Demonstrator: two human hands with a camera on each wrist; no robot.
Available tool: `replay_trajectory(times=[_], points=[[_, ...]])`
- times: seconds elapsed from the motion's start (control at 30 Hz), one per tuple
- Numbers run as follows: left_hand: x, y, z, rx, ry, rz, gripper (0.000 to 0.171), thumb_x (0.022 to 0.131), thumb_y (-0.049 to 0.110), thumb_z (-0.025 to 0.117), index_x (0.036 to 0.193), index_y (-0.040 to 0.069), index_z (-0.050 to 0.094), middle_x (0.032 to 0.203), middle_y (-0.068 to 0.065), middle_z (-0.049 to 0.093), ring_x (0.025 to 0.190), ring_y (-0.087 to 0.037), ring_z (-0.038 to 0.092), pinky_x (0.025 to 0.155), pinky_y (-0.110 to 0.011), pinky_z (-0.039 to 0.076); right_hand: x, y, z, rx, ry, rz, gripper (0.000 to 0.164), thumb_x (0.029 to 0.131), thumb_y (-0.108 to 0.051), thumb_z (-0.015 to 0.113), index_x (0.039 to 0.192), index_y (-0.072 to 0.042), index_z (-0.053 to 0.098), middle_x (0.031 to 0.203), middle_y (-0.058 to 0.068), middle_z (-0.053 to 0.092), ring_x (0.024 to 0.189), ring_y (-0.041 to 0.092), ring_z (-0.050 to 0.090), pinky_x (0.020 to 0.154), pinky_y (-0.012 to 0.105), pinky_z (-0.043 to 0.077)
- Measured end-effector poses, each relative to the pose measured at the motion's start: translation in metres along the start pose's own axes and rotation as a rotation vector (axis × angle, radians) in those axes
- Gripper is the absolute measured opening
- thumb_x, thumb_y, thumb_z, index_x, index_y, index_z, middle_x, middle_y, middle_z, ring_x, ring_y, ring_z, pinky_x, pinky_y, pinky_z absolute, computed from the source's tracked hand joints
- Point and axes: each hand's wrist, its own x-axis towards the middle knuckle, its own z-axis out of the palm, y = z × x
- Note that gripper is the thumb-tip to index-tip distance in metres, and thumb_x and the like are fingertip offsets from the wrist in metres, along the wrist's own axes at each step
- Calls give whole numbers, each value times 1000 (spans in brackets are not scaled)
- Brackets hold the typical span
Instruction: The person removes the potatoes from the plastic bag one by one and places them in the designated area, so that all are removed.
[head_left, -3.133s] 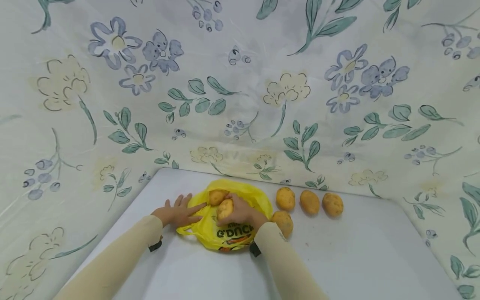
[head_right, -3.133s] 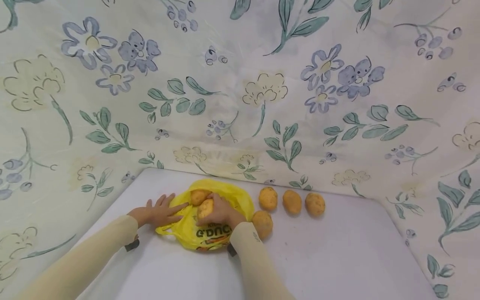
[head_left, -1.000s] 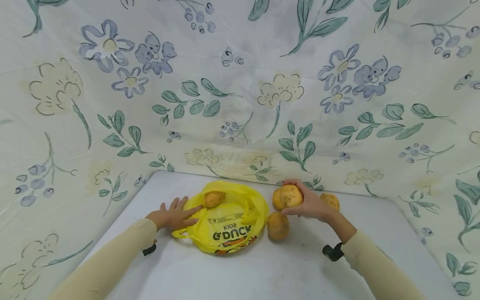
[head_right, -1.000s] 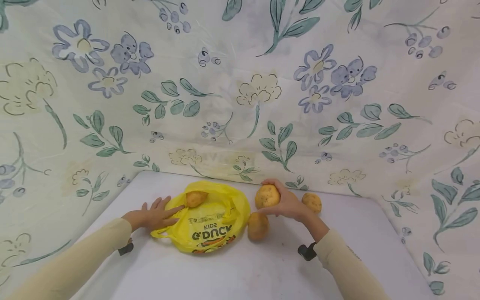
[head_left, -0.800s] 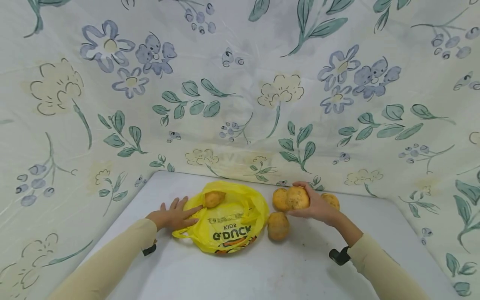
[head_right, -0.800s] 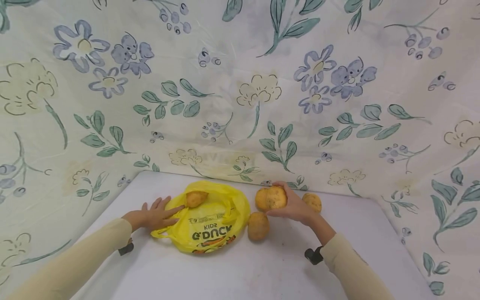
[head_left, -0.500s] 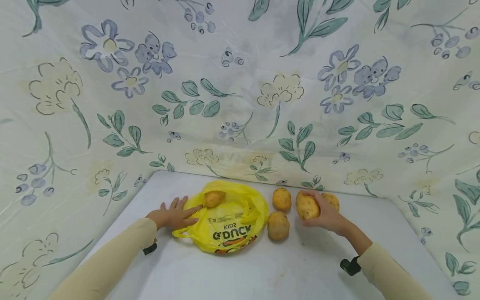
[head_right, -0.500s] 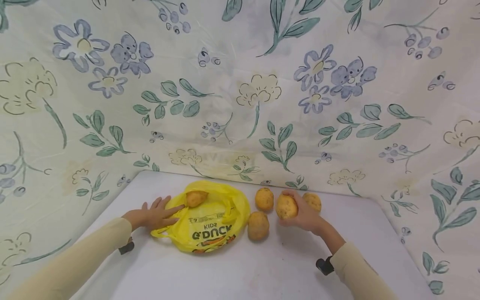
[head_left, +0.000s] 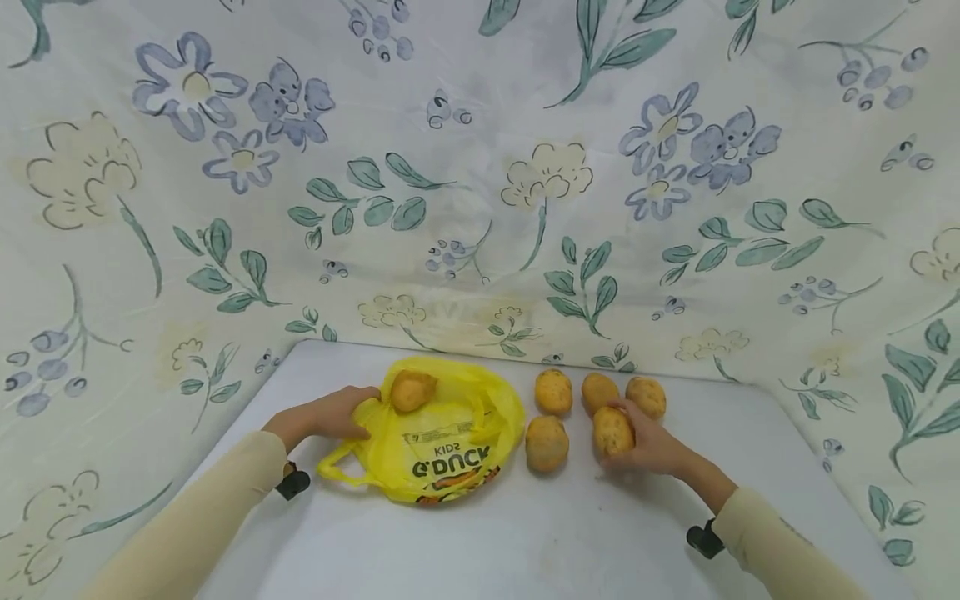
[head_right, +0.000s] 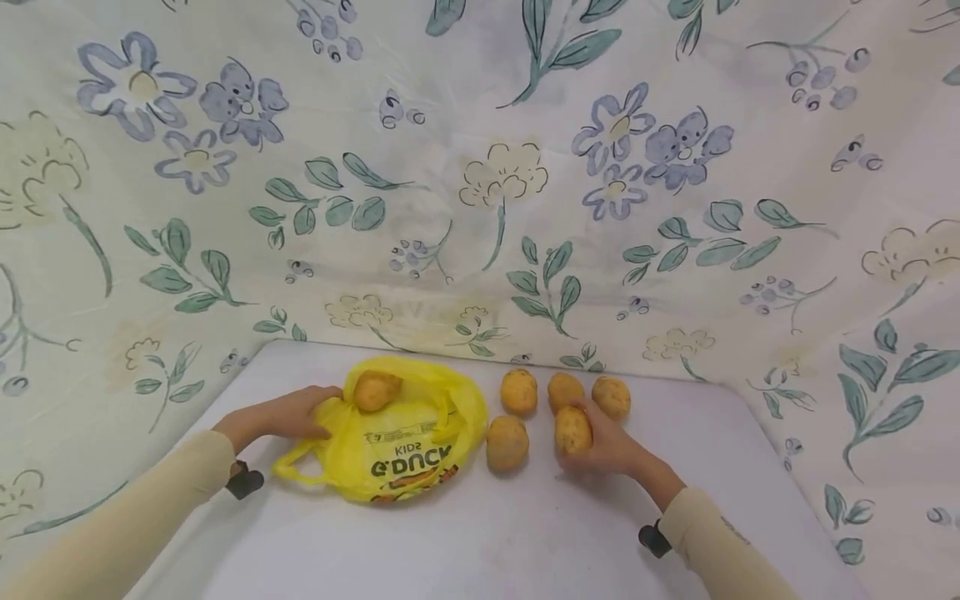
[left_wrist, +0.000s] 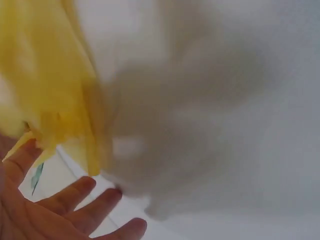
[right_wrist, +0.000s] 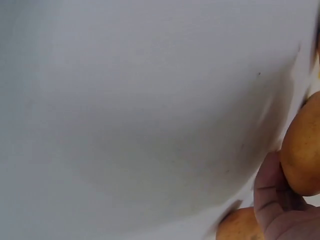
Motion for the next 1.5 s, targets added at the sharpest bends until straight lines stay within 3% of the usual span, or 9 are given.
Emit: replay_trajectory(times=[0.13, 0.23, 0.43, 0.63, 0.73, 0.9, 1.1, 1.3, 1.5], points=[[-7, -3, -10, -110, 16, -17, 71, 84, 27, 77, 141, 7, 40, 147, -33, 41, 132, -53, 42, 107, -65, 37, 0, 2, 4, 1, 10, -5, 102, 68, -35, 91, 148, -11, 31, 143, 18, 46, 124, 34, 50, 104, 61, 42], [-10, -4, -15, -177, 72, -13, 71, 89, 35, 72, 144, 7, 36, 151, -34, 34, 134, -55, 37, 106, -68, 36, -1, 4, 7, -8, 5, -31, 102, 67, -35, 92, 147, -10, 34, 143, 17, 46, 126, 34, 50, 105, 61, 42], [-3, 0, -7, -203, 182, 71, 84, 92, 41, 68, 156, 10, 22, 161, -24, 22, 142, -51, 29, 108, -70, 32, -6, 2, 9, -40, 22, -34, 101, 68, -35, 91, 148, -10, 35, 149, 22, 40, 134, 42, 43, 107, 64, 38], [3, 7, 19, -203, 78, 29, 99, 91, 50, 66, 160, 11, 7, 163, -24, 17, 146, -49, 23, 116, -66, 22, -20, -6, 8, -175, 97, -24, 105, 73, -55, 82, 152, -11, 28, 152, 28, 29, 137, 49, 35, 104, 69, 37], [4, 9, 25, -183, 30, 12, 106, 89, 53, 68, 159, 7, 3, 163, -25, 14, 148, -48, 18, 119, -63, 18, -26, -10, 4, -271, 208, -100, 101, 79, -59, 75, 152, -7, 27, 150, 28, 28, 134, 50, 37, 101, 70, 39], [11, 11, 21, -103, 63, 44, 108, 87, 53, 70, 158, 0, 8, 157, -29, 28, 145, -48, 26, 117, -64, 21, -23, -20, -1, -424, 330, -280, 90, 82, -54, 74, 149, -7, 35, 147, 27, 34, 122, 45, 49, 96, 67, 44], [23, 15, 15, 2, 26, -24, 115, 79, 65, 71, 158, 3, 13, 150, -28, 37, 136, -48, 37, 105, -74, 28, -17, -41, 7, -481, 292, -313, 93, 81, -59, 71, 152, -12, 34, 156, 25, 27, 132, 45, 45, 102, 69, 38], [33, 18, 13, 94, -18, -68, 112, 74, 69, 72, 156, 7, 27, 142, -25, 37, 127, -41, 38, 103, -67, 34, -2, -69, 19, -522, 233, -351, 98, 81, -65, 67, 158, -23, 22, 165, 18, 10, 147, 43, 26, 110, 71, 27], [35, 24, 16, 169, -38, -57, 103, 70, 69, 76, 150, 13, 42, 141, -22, 35, 125, -40, 34, 100, -63, 35, 15, -94, 29, -518, 153, -341, 103, 80, -73, 62, 159, -38, 5, 168, 5, -9, 150, 40, 22, 112, 70, 26]])
